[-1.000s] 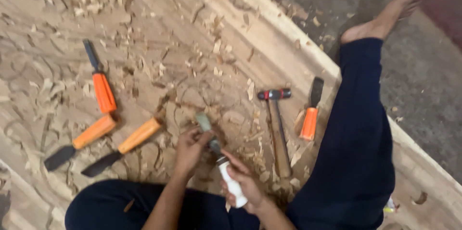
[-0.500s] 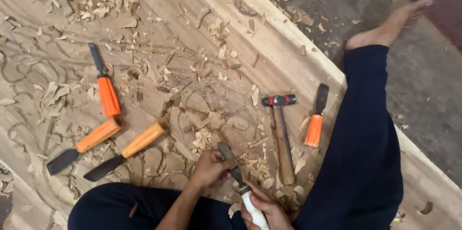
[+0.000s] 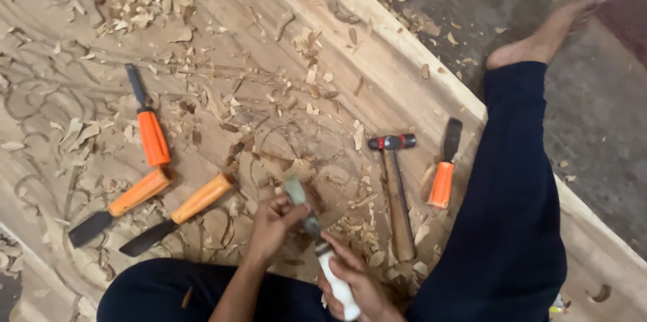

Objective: The person handles and prepares a chisel, then carves decorative patterns into a wooden panel using chisels and a hammer.

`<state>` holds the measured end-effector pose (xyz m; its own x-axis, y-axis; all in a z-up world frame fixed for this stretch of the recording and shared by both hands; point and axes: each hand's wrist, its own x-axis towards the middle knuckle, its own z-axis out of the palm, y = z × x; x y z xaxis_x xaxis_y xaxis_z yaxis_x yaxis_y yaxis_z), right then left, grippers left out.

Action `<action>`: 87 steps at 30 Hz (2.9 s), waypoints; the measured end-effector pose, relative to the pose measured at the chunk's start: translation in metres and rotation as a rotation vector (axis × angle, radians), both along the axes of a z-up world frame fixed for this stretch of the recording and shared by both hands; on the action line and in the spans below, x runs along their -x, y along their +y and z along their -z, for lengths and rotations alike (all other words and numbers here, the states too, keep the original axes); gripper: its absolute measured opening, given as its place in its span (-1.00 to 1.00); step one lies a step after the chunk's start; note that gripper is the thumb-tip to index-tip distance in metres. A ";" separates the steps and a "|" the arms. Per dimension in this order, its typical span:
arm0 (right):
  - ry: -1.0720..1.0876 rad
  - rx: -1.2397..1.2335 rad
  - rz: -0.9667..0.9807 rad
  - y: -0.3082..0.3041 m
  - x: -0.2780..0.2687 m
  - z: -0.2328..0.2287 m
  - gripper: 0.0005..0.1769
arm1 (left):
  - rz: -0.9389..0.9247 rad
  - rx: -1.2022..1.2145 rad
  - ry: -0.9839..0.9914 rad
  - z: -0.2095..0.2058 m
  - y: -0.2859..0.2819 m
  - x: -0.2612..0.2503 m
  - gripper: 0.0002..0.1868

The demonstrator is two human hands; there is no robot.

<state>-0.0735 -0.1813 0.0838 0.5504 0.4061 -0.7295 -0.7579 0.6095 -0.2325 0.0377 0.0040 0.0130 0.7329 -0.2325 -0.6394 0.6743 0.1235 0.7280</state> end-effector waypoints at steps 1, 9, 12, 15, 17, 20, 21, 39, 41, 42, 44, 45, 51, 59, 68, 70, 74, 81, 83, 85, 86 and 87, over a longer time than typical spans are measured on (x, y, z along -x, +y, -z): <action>-0.002 -0.006 -0.014 -0.002 0.010 0.002 -0.29 | 0.028 0.025 -0.024 0.007 0.002 0.008 -0.87; 0.081 -0.145 0.041 -0.038 0.050 0.045 -0.27 | 0.327 -0.094 0.194 -0.007 -0.022 0.005 -0.82; 0.012 -0.183 0.001 -0.040 0.033 0.032 -0.26 | 0.279 -0.072 0.188 0.004 -0.023 0.001 -0.84; 0.075 -0.157 -0.012 -0.037 0.016 0.012 -0.26 | 0.215 -0.051 0.194 0.008 -0.024 0.006 -0.83; 0.140 -0.152 0.007 -0.037 0.015 0.016 -0.25 | 0.192 -0.052 0.184 0.006 -0.024 0.004 -0.82; 0.103 -0.186 -0.006 -0.050 0.036 0.040 -0.26 | 0.253 -0.042 0.192 0.009 -0.026 0.005 -0.83; 0.117 -0.194 -0.025 -0.054 0.041 0.048 -0.25 | 0.275 -0.060 0.184 0.012 -0.025 0.002 -0.82; -0.058 0.160 0.007 -0.064 0.012 0.016 -0.27 | 0.336 -0.168 -0.041 -0.008 0.001 -0.009 -0.67; -0.183 0.429 0.006 -0.077 0.014 0.004 -0.24 | 0.379 -0.310 -0.192 -0.014 0.000 -0.004 -0.66; -0.231 0.456 0.190 -0.075 0.010 -0.007 -0.22 | 0.436 -0.484 -0.321 -0.021 -0.001 -0.006 -0.67; -0.284 0.482 0.373 -0.077 0.014 -0.011 -0.20 | 0.486 -0.658 -0.458 -0.036 -0.007 -0.009 -0.57; -0.238 0.518 0.296 -0.080 0.023 -0.002 -0.15 | 0.583 -0.705 -0.450 -0.044 -0.011 -0.009 -0.43; -0.424 0.448 0.086 -0.074 0.062 0.027 -0.25 | 0.658 -0.438 -0.392 -0.041 -0.015 0.015 -0.51; -0.312 0.472 0.218 -0.060 0.055 0.004 -0.17 | 0.711 -0.853 -0.513 -0.051 -0.018 0.013 -0.63; -0.294 0.727 -0.251 -0.145 0.060 0.025 -0.26 | 0.333 -0.050 0.056 -0.031 -0.062 0.066 -0.68; -0.590 0.866 -0.442 -0.156 0.038 0.005 -0.35 | 0.152 0.189 0.202 -0.002 -0.097 0.087 -0.54; -0.349 0.832 -0.601 -0.167 -0.017 -0.027 -0.37 | -0.385 0.316 0.515 0.003 -0.132 0.087 -0.57; -0.358 0.875 -0.889 -0.179 -0.083 -0.045 -0.43 | -0.469 0.366 0.418 0.013 -0.145 0.082 -0.67; -0.344 0.892 -0.936 -0.182 -0.097 -0.044 -0.45 | -0.474 0.375 0.431 0.005 -0.149 0.077 -0.67; -0.376 0.889 -1.037 -0.186 -0.115 -0.041 -0.49 | -0.522 0.450 0.462 -0.007 -0.154 0.069 -0.69; -0.378 0.889 -1.042 -0.184 -0.124 -0.044 -0.49 | -0.528 0.452 0.462 -0.011 -0.157 0.064 -0.69; -0.361 0.850 -1.044 -0.182 -0.132 -0.047 -0.49 | -0.583 0.477 0.472 -0.015 -0.161 0.059 -0.69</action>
<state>0.0589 -0.3635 0.1311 0.4791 0.2504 -0.8413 -0.5890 -0.6189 -0.5196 -0.0217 -0.1568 0.0279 0.5022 -0.2234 -0.8354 0.6266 0.7598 0.1735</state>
